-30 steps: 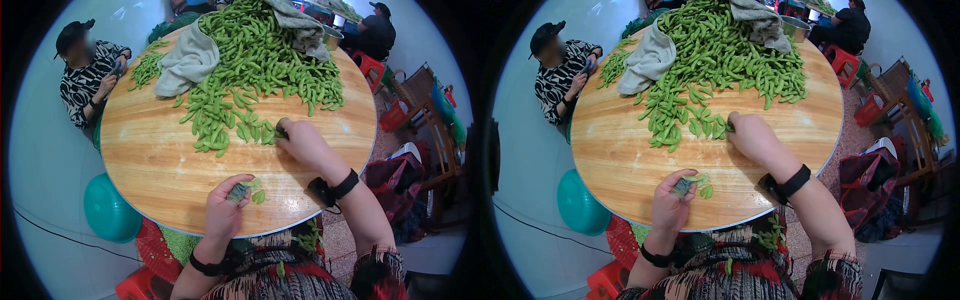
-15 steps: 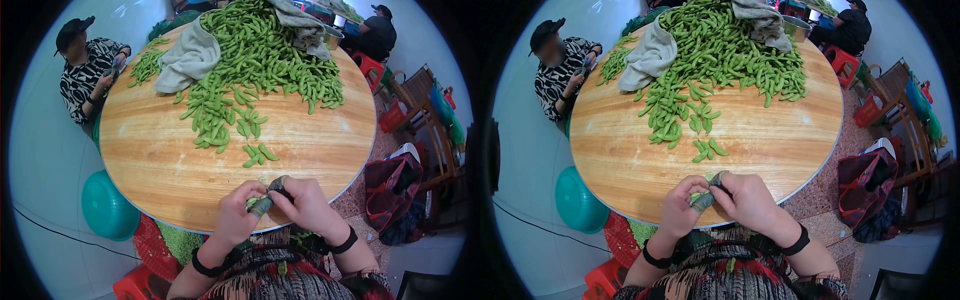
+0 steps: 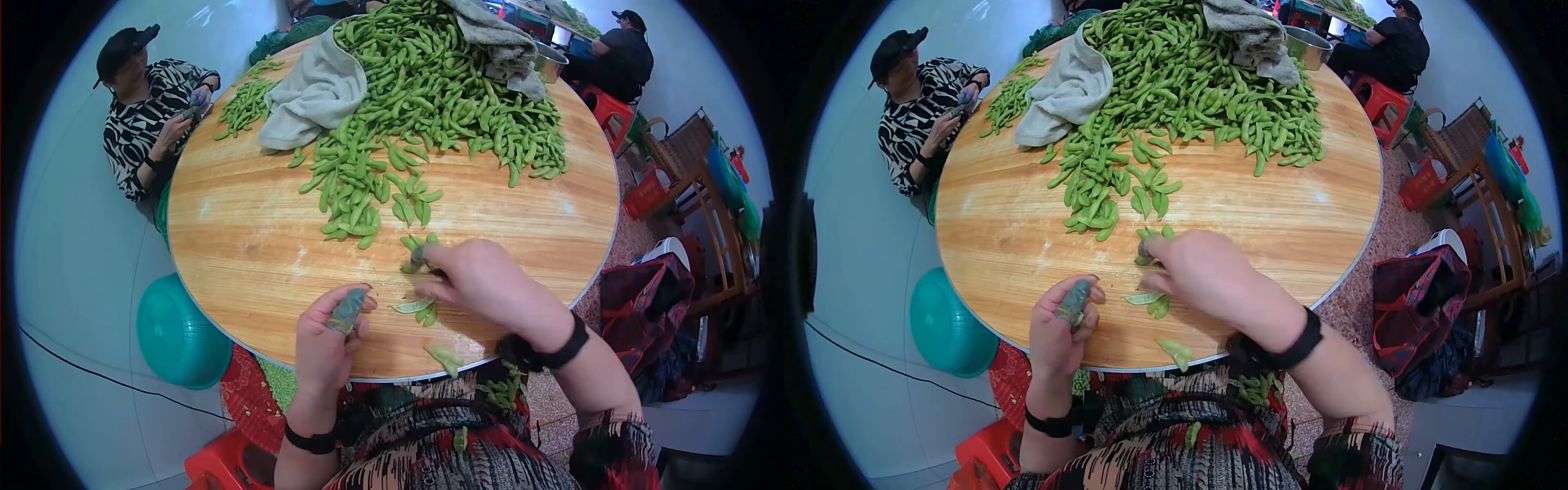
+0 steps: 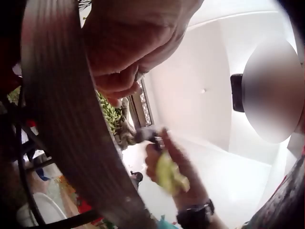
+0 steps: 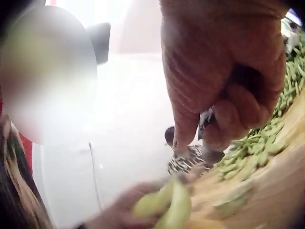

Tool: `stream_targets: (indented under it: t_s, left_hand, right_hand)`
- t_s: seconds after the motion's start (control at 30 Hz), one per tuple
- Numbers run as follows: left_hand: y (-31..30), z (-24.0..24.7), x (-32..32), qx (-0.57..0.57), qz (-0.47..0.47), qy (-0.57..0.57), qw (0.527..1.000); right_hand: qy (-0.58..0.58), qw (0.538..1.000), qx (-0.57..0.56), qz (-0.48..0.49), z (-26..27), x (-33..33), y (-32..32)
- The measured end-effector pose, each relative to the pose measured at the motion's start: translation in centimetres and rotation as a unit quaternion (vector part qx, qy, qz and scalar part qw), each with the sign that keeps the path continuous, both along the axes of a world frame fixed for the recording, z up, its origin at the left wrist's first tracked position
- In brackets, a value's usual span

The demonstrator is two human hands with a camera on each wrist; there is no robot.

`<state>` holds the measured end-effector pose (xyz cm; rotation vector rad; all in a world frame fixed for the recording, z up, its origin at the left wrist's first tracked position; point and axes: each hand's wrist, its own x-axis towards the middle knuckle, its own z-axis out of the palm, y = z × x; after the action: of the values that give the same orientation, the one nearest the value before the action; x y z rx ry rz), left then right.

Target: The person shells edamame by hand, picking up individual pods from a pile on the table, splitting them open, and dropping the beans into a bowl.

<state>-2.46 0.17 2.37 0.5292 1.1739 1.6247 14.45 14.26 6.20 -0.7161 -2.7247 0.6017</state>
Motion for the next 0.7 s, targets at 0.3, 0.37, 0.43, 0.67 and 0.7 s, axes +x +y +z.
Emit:
stream_targets:
  t_s: [0.3,0.37,0.43,0.67,0.7]
  left_hand:
    - [2.0,-0.2,2.8,0.108,0.008,0.304,0.946]
    - [2.2,1.1,3.5,0.065,-0.017,0.423,0.903]
    - [2.3,0.9,4.0,0.084,-0.009,0.411,0.908]
    - [2.2,-0.2,4.2,0.063,-0.023,-0.051,0.996]
    - [2.2,-0.2,4.4,0.060,-0.024,-0.049,0.997]
  right_hand:
    - [0.075,0.995,-0.022,-0.064,-0.9,-1.4,0.3]
    - [0.093,0.974,-0.192,-0.074,-0.6,-0.2,-0.1]
    - [0.110,0.925,-0.355,-0.084,-0.3,0.6,-1.0]
    - [0.240,0.835,-0.480,-0.122,-0.2,2.3,-4.3]
    - [0.220,0.797,-0.555,-0.094,-0.6,2.5,-4.5]
